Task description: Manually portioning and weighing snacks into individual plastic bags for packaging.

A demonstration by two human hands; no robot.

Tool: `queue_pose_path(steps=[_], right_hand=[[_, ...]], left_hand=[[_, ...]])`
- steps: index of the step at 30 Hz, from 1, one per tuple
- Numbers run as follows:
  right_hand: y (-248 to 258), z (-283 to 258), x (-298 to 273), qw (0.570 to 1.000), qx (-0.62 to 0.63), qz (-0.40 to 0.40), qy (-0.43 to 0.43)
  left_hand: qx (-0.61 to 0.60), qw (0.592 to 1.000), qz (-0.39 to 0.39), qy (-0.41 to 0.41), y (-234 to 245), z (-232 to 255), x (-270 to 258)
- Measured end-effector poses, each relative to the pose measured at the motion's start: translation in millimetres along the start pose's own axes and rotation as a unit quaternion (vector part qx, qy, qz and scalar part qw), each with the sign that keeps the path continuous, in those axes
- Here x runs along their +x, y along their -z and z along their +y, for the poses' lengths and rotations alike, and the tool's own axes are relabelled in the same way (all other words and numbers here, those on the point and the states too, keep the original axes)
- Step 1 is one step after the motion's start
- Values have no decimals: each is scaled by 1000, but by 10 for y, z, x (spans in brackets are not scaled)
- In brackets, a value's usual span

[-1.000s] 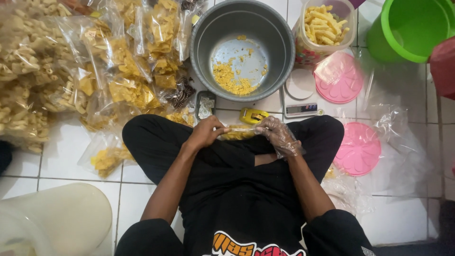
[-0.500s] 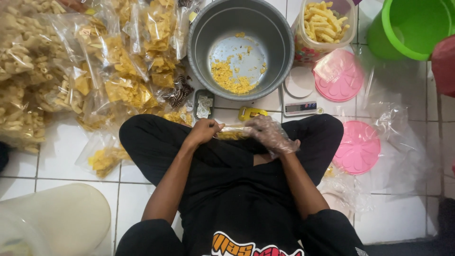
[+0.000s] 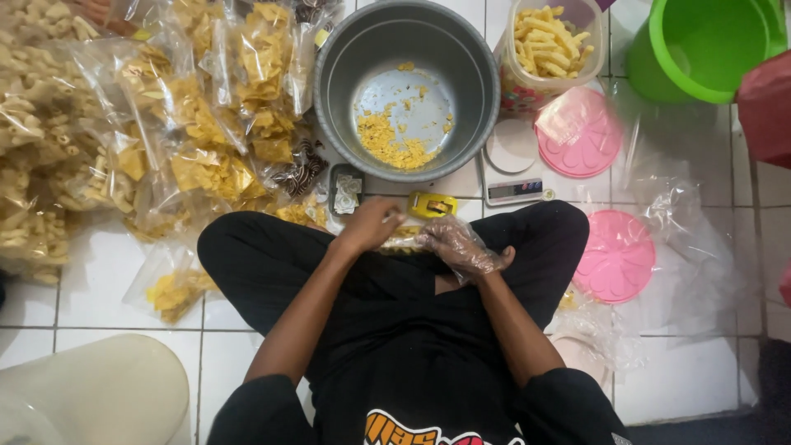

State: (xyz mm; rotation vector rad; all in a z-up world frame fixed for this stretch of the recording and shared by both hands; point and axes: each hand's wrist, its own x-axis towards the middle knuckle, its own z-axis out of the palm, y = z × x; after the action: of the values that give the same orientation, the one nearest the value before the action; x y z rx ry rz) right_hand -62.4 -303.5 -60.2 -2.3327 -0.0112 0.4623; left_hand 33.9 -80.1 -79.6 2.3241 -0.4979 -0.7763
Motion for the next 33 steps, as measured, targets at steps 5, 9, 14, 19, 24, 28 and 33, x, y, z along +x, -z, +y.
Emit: queue_pose_path(steps=[5, 9, 14, 19, 24, 28, 33], right_hand=[[-163, 268, 37, 999, -4, -21, -36], [-67, 148, -34, 999, 0, -25, -47], [-109, 212, -16, 999, 21, -20, -17], [-62, 160, -18, 999, 27, -27, -11], [-27, 152, -39, 999, 35, -12, -2], [-112, 259, 8, 1000, 26, -2, 16], [-48, 166, -32, 999, 31, -6, 15]], left_hand=[[36, 992, -90, -84, -394, -100, 656], [59, 989, -125, -52, -412, 98, 789], [142, 974, -172, -33, -674, -147, 1234], [162, 963, -213, -29, -733, -217, 1409], [137, 966, -215, -47, -647, -243, 1290], [43, 976, -200, -70, -548, -408, 1181], [-21, 983, -170, -71, -653, -740, 1145]])
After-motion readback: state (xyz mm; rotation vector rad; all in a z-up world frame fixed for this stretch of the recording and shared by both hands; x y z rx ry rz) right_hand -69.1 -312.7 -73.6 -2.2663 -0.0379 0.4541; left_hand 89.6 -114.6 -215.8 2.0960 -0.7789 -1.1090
